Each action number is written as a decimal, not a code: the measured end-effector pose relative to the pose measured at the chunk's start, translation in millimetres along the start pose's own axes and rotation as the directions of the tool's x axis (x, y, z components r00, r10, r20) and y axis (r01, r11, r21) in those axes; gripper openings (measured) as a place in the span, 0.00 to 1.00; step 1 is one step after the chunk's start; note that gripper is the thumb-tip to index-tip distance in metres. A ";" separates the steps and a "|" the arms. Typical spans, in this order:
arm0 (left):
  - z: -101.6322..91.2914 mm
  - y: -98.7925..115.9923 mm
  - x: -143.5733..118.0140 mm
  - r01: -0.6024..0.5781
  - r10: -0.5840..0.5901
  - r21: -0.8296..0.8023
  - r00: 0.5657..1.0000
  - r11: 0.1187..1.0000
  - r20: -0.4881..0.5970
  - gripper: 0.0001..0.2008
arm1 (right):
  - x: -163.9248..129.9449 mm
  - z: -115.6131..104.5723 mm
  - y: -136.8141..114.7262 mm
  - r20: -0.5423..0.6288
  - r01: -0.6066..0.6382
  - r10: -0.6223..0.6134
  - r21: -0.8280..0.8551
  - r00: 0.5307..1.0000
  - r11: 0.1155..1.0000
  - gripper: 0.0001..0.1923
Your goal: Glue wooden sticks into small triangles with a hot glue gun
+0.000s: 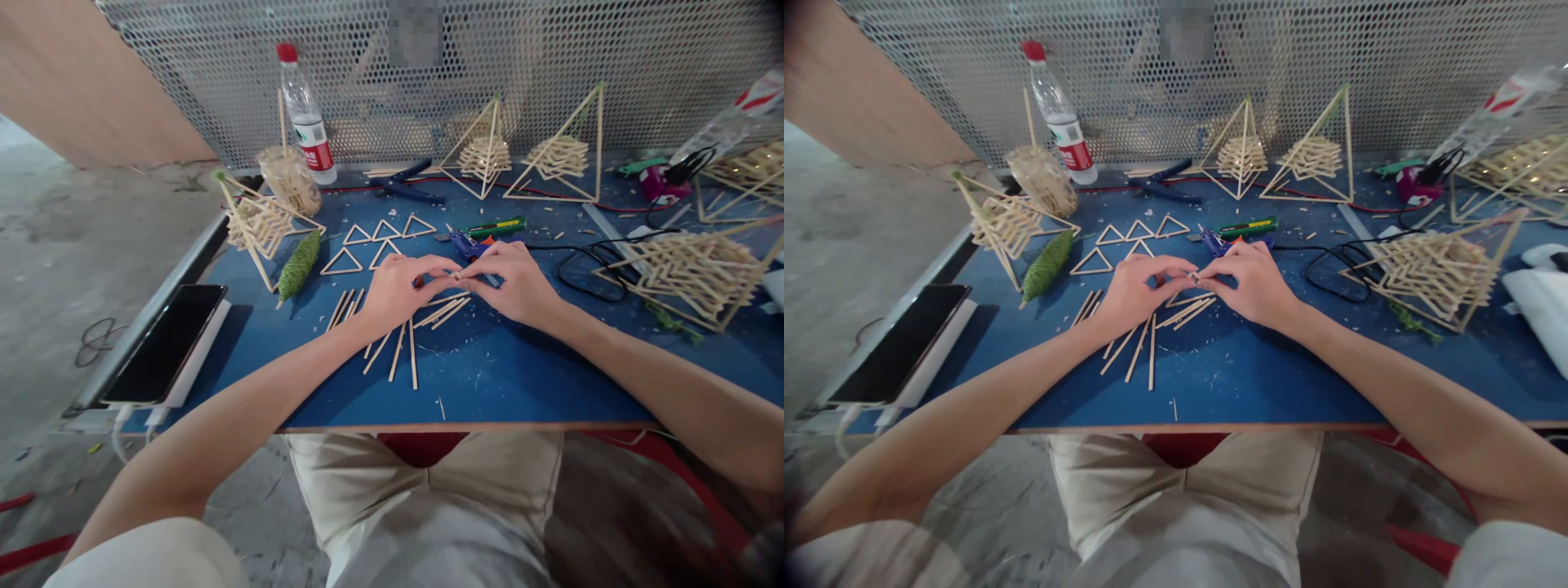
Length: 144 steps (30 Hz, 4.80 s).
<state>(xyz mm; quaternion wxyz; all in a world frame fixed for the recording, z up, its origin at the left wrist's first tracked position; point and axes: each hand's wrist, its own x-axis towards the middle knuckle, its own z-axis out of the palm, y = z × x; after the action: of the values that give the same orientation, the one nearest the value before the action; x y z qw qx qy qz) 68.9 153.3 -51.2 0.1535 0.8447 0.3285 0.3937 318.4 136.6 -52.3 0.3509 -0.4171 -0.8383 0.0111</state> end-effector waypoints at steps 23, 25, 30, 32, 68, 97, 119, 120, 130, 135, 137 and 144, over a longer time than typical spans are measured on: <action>-1.3 0.2 1.1 0.139 -0.146 -0.212 0.989 0.967 -0.019 0.07 | -0.9 -1.7 -12.6 -0.087 -0.053 0.059 0.068 0.994 0.996 0.09; -1.9 1.2 1.4 0.168 -0.182 -0.304 0.983 0.938 -0.018 0.08 | -1.2 -3.2 -16.1 -0.096 -0.072 0.083 0.114 0.992 0.991 0.09; -6.5 8.9 0.6 0.176 -0.177 -0.505 0.983 0.845 0.045 0.10 | -3.0 -11.5 -24.8 -0.043 -0.056 0.064 0.154 0.997 0.986 0.08; -8.3 11.6 -0.1 0.177 -0.162 -0.542 0.984 0.822 0.075 0.12 | -3.6 -15.5 -27.6 -0.037 -0.024 0.030 0.147 0.999 0.989 0.08; -28.7 25.0 1.1 0.317 -0.085 -0.537 0.908 0.782 0.411 0.18 | -4.0 -22.4 -29.7 -0.259 0.387 -0.352 0.099 0.900 0.917 0.08; -14.8 25.9 -5.5 0.192 -0.163 -0.596 0.981 0.779 0.103 0.16 | -5.3 -15.3 -34.2 -0.281 0.140 -0.107 0.100 0.954 0.985 0.04; -6.8 16.9 -3.9 0.211 -0.202 -0.291 0.977 0.933 0.062 0.08 | -0.7 8.0 -3.4 -0.166 0.059 -0.052 0.041 0.985 0.997 0.07; -6.6 16.3 -4.0 0.211 -0.202 -0.285 0.977 0.935 0.061 0.08 | -0.6 7.9 -3.7 -0.162 0.054 -0.047 0.040 0.986 0.998 0.07; -7.6 7.2 -5.1 0.164 -0.160 -0.198 0.987 0.967 0.035 0.09 | 0.2 11.3 -3.9 -0.106 0.027 -0.024 0.029 0.994 0.999 0.06; -11.3 1.0 -4.4 0.189 -0.193 -0.140 0.981 0.972 -0.019 0.08 | -0.8 11.8 -0.5 -0.019 -0.003 0.002 -0.036 1.000 0.999 0.06; -12.9 -0.6 -3.0 0.227 -0.245 -0.233 0.968 0.946 -0.049 0.09 | -1.6 8.7 -1.0 -0.007 -0.008 0.008 -0.057 1.000 0.998 0.07; -15.5 -4.8 1.3 0.342 -0.423 -0.502 0.904 0.794 -0.053 0.10 | -2.2 -4.4 0.0 -0.128 -0.026 0.024 -0.021 0.992 0.999 0.08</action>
<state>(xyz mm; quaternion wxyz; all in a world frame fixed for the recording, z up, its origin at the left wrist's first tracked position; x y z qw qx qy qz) 55.6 157.8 -43.0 0.4079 0.6603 0.3961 0.4907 322.0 133.9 -50.2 0.3988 -0.4313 -0.8090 -0.0205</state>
